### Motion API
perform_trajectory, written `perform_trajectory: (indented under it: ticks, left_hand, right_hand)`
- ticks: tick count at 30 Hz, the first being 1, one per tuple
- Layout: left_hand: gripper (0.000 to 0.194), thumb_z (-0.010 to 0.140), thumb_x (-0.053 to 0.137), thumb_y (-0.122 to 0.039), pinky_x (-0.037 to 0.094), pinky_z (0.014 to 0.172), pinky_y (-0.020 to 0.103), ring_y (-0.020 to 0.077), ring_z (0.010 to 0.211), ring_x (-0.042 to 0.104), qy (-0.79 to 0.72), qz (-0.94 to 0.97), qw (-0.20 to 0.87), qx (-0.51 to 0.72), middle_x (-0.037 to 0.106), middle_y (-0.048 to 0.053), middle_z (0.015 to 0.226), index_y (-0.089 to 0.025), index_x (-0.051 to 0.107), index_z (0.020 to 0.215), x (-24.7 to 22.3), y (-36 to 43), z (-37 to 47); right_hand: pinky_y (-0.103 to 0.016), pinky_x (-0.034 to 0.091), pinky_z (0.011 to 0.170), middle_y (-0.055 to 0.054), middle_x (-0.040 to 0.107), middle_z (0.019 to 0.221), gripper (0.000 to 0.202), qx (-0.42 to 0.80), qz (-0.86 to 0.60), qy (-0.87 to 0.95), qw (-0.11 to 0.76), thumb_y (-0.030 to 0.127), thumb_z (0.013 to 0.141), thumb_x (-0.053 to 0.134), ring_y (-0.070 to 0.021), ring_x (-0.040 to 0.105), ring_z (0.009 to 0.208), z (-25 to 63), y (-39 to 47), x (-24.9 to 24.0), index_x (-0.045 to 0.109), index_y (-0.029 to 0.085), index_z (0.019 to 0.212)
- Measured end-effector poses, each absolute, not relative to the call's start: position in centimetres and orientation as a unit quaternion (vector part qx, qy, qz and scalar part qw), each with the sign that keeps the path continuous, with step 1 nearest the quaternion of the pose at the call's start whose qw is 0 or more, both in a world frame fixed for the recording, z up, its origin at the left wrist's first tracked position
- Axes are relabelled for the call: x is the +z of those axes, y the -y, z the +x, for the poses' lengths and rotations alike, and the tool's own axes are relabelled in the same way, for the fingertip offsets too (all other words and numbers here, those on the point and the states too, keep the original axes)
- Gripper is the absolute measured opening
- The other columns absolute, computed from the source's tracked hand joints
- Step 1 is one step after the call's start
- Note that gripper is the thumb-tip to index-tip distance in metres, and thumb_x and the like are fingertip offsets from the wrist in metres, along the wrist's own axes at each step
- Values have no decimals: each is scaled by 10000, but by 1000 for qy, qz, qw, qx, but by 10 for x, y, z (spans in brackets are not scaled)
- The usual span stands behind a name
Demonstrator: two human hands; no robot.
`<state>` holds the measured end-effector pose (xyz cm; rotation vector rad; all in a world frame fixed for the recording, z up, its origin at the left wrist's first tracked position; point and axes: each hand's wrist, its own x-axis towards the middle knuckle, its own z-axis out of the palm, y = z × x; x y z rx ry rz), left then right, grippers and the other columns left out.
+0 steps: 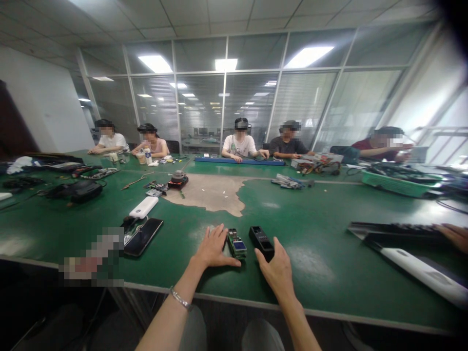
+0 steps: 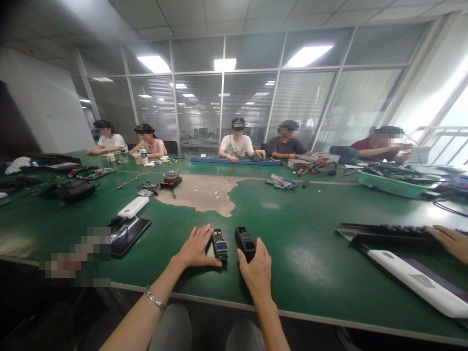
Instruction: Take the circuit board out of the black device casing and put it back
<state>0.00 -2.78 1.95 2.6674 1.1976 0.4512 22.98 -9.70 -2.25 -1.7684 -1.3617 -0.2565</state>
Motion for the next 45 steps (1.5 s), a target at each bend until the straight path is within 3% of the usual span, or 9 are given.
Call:
perform_trajectory:
  ticks: [12,23,32,40,45]
  left_hand:
    - [1216,552,462,-920,64,1159,537,344,1432,135,-405,895,101,158,147,159,1559,-173,202,1475,21,28,0]
    - [1215,560,490,-902,56,1155,543,349,1433,123,-405,895,109,151,140,157,1561,-168,187,1480,22,28,0]
    - [1215,553,480,-911,64,1152,555,352,1429,141,-403,895,102,160,162,165,1555,-161,211,1470,19,27,1]
    - [1161,580,503,-883,70,1152,562,343,1427,162,-396,897,99,172,192,172,1546,-174,228,1457,18,27,0]
    - [1176,621,532,-827,67,1153,558,336,1434,136,-400,896,105,163,147,177,1555,-160,102,1488,18,26,0]
  right_hand:
    - [-435,426,974,-210,554,1278,726,-75,-705,537,457,535,835,473,-299,553,1144,227,106,-11,401,54,1375]
    - [-433,453,915,-205,624,1176,624,-67,-734,547,398,487,848,465,-300,603,1056,219,108,-3,496,61,1303]
    - [-373,461,916,-148,619,1222,621,-18,-689,547,476,533,827,511,-259,614,1063,179,111,48,511,138,1306]
    - [-401,463,891,-194,625,1185,616,-36,-699,584,412,482,851,479,-296,616,1054,153,109,48,476,86,1323]
    - [-396,470,866,-195,632,1161,632,-48,-706,590,388,466,852,472,-301,618,1039,147,109,45,438,84,1354]
